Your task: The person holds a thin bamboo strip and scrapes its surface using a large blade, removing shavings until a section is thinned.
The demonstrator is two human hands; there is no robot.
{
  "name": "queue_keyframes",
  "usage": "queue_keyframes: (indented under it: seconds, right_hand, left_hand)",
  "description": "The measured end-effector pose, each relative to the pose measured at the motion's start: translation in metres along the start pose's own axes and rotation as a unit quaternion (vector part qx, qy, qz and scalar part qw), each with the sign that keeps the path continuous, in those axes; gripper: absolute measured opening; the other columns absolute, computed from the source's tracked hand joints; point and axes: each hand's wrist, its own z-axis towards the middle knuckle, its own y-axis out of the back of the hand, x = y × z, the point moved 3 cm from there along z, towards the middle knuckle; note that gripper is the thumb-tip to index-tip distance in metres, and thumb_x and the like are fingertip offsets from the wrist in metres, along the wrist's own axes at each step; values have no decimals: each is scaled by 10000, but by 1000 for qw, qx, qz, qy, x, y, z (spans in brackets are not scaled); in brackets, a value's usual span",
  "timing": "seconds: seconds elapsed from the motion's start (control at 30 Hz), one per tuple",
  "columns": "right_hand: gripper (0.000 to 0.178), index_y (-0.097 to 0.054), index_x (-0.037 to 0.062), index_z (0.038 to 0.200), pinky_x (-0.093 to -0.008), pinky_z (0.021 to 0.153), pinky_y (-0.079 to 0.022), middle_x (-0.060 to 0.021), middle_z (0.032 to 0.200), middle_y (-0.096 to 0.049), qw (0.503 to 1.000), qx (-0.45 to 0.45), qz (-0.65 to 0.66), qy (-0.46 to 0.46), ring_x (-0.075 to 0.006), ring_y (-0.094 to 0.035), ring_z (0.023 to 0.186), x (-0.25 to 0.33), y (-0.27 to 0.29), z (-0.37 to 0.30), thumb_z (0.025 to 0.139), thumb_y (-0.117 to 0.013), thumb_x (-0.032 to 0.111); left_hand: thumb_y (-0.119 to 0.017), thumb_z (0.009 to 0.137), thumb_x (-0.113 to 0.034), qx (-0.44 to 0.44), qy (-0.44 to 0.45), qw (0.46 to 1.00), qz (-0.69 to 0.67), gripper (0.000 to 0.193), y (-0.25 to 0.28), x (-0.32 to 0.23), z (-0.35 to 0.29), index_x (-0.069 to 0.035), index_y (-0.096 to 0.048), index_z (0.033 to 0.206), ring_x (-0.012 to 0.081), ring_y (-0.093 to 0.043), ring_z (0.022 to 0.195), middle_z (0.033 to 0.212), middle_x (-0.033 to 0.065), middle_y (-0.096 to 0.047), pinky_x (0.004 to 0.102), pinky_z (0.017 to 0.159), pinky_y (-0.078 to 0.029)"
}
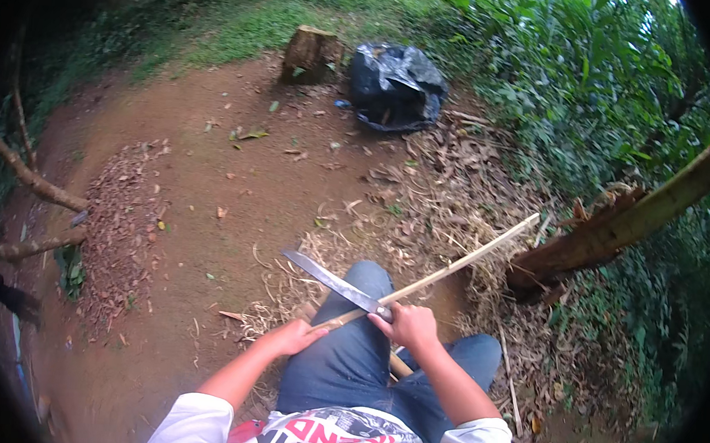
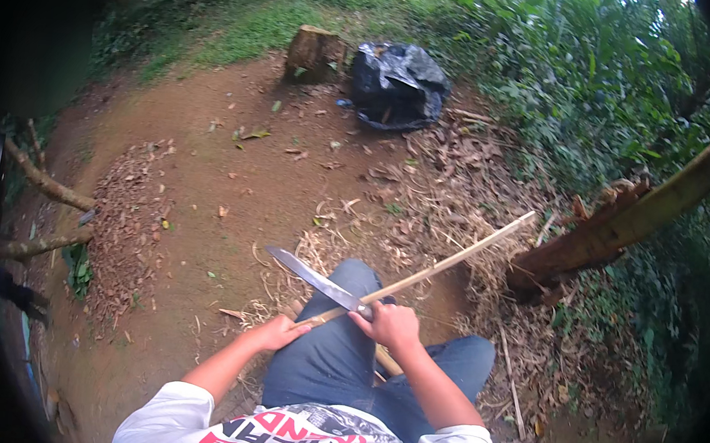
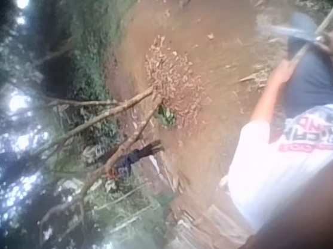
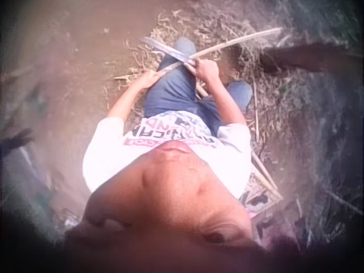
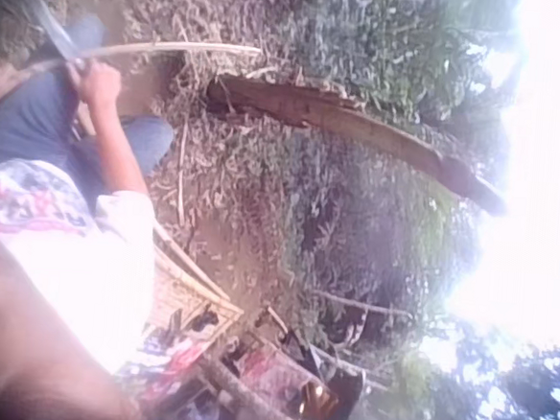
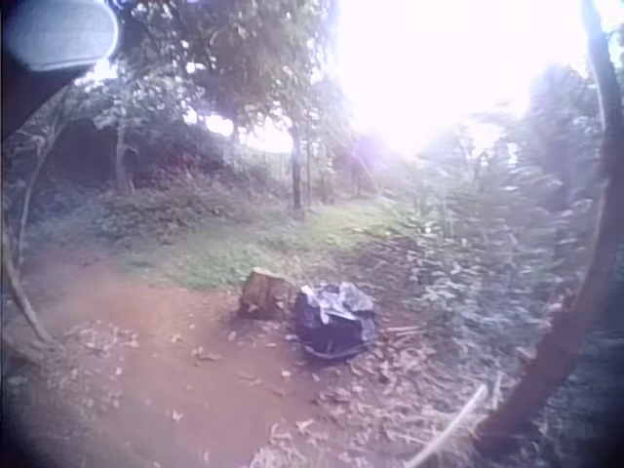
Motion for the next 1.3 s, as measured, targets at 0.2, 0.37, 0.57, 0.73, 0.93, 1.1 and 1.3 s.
queue_keyframes:
  seconds: [0.2,0.37,0.57,0.73,0.93,1.1,1.3]
  right_hand:
    - [546,-730,76,798,-436,685,-545,-150,730,-695,971,-60,-51,-224,-335,-691,719,-138,39,-12,794,-655,617]
    - [616,-670,-2,722,-519,690,-517,-253,753,-660,940,-106,-111,-306,-438,-653,730,-212,67,-71,870,-578,589]
    - [553,-725,50,792,-480,679,-542,-201,717,-682,947,-112,49,-297,-381,-684,707,-141,25,-62,849,-623,590]
    - [694,-708,76,772,-450,594,-553,-167,646,-671,994,-8,45,-97,-339,-689,633,-44,-5,-21,848,-484,729]
    - [618,-709,111,694,-395,536,-532,-107,571,-641,980,-112,-59,-152,-280,-658,539,-151,18,-27,740,-631,723]
    - [620,-714,4,779,-509,714,-524,-234,746,-680,805,-228,9,-547,-407,-683,784,-289,65,-134,865,-581,604]
    - [589,-570,11,623,-355,508,-409,-58,525,-527,772,-317,270,-481,-141,-490,506,-244,33,-191,928,-598,514]
  left_hand:
    - [-475,975,-562,-39,-74,996,-17,636,-1,18,-10,28,-706,925,294,-695,749,788,233,-689,404,730,-528]
    - [-467,951,-616,3,-58,998,25,714,0,9,21,60,-694,925,345,-684,768,799,254,-679,426,742,-528]
    - [-501,941,-621,34,-19,998,44,697,-8,4,31,40,-715,891,241,-678,712,737,185,-687,375,688,-533]
    - [-522,958,-567,-32,-41,998,-39,647,-1,-5,-3,39,-717,847,128,-601,701,699,102,-682,342,676,-511]
    - [-522,968,-540,-35,11,999,-28,619,-1,11,-7,42,-706,867,166,-622,700,704,110,-679,351,693,-509]
    - [-536,958,-540,-1,18,1000,10,598,-3,4,17,32,-710,976,206,-665,805,812,147,-707,355,767,-516]
    - [-549,971,-483,-47,-25,998,-44,535,-15,21,27,23,-682,861,117,-539,657,697,20,-619,330,614,-461]
